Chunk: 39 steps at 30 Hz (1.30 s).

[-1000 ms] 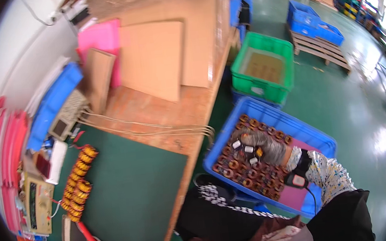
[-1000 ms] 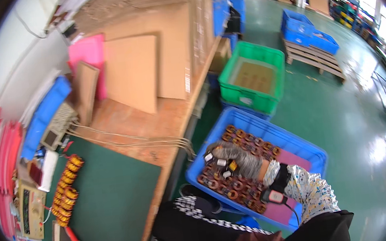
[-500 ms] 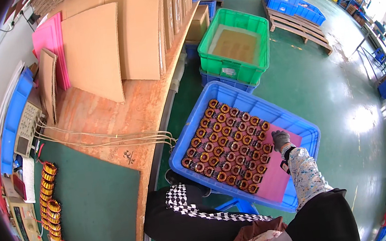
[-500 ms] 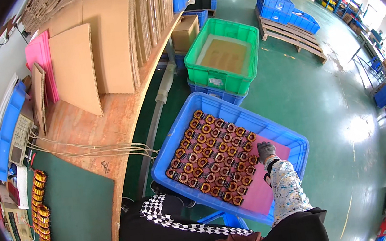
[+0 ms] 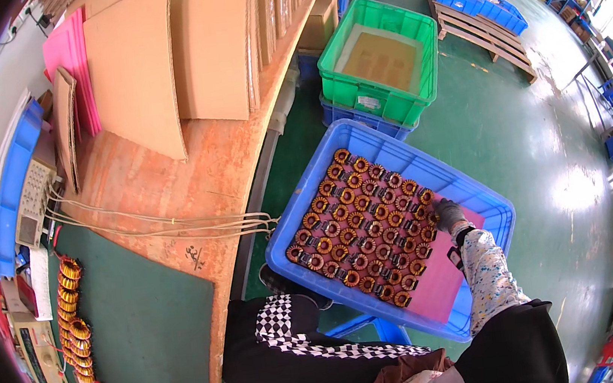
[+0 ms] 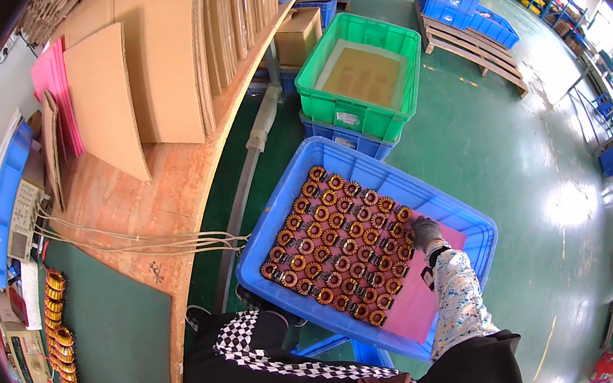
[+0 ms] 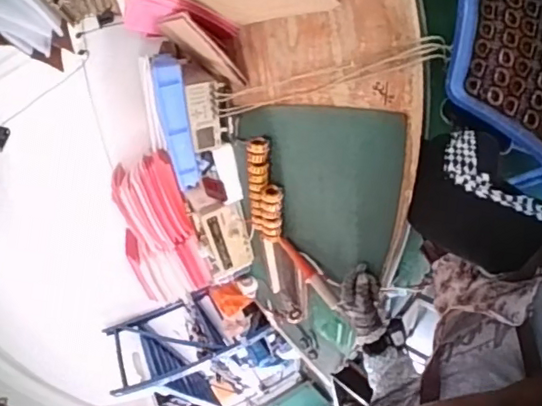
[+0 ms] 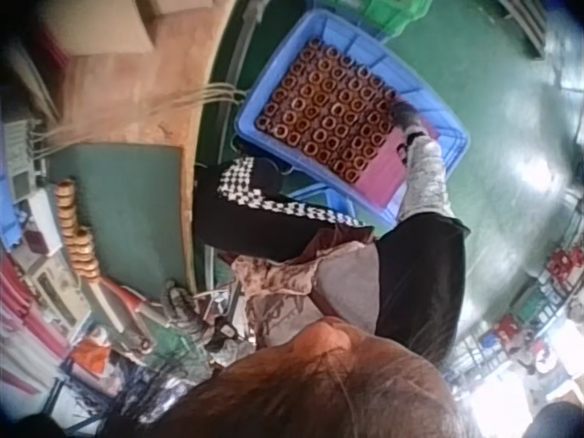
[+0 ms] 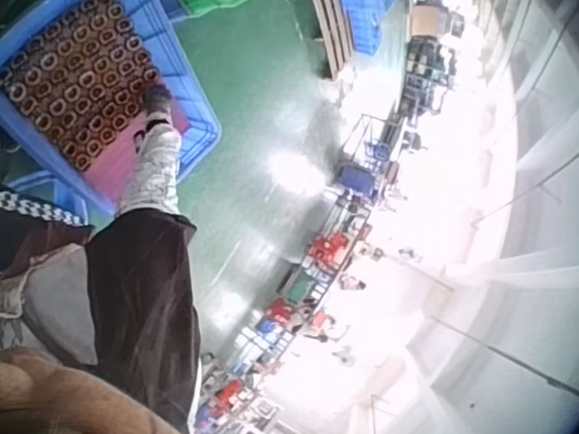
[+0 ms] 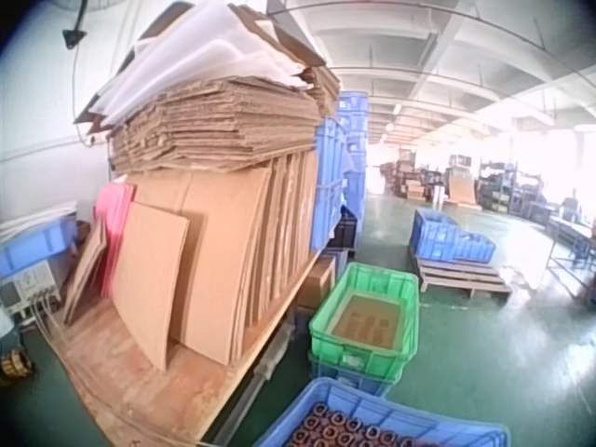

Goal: Assembling and organizing inductor coils or transformers onto a circuit board and tray.

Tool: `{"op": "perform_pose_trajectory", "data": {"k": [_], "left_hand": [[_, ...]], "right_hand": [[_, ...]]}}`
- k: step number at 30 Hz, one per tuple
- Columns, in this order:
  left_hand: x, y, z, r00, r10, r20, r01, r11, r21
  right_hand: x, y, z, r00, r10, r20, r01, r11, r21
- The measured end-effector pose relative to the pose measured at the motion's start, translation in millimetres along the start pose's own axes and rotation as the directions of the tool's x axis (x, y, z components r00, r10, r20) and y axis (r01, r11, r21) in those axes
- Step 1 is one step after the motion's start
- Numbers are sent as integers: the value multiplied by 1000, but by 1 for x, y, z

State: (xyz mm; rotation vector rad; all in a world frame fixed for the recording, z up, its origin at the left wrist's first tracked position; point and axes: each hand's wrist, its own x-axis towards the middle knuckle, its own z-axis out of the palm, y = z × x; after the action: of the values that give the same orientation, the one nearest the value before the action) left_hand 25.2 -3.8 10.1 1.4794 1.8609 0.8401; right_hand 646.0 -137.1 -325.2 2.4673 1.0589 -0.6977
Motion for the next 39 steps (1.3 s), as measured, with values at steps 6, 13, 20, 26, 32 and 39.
{"op": "perform_pose_trajectory", "data": {"k": [6,13,20,26,32,39], "left_hand": [[0,-3,1,999,-21,-24,22,1000,21],[1,2,2,998,61,2,-61,997,55],[0,-4,-10,996,-86,-9,86,993,86],[-4,5,2,979,205,-14,-198,957,212],[1,-23,-9,844,525,111,-515,736,439],[-3,12,2,991,133,27,-136,972,193]], "right_hand": [[1,14,2,942,279,-184,-238,947,217],[17,41,50,776,619,-122,-446,675,587],[36,43,90,973,229,18,-200,807,555],[34,68,140,969,243,38,-241,907,346],[-83,2,120,778,139,612,-600,-125,790],[-156,-35,182,588,-363,723,-803,-371,467]]}}
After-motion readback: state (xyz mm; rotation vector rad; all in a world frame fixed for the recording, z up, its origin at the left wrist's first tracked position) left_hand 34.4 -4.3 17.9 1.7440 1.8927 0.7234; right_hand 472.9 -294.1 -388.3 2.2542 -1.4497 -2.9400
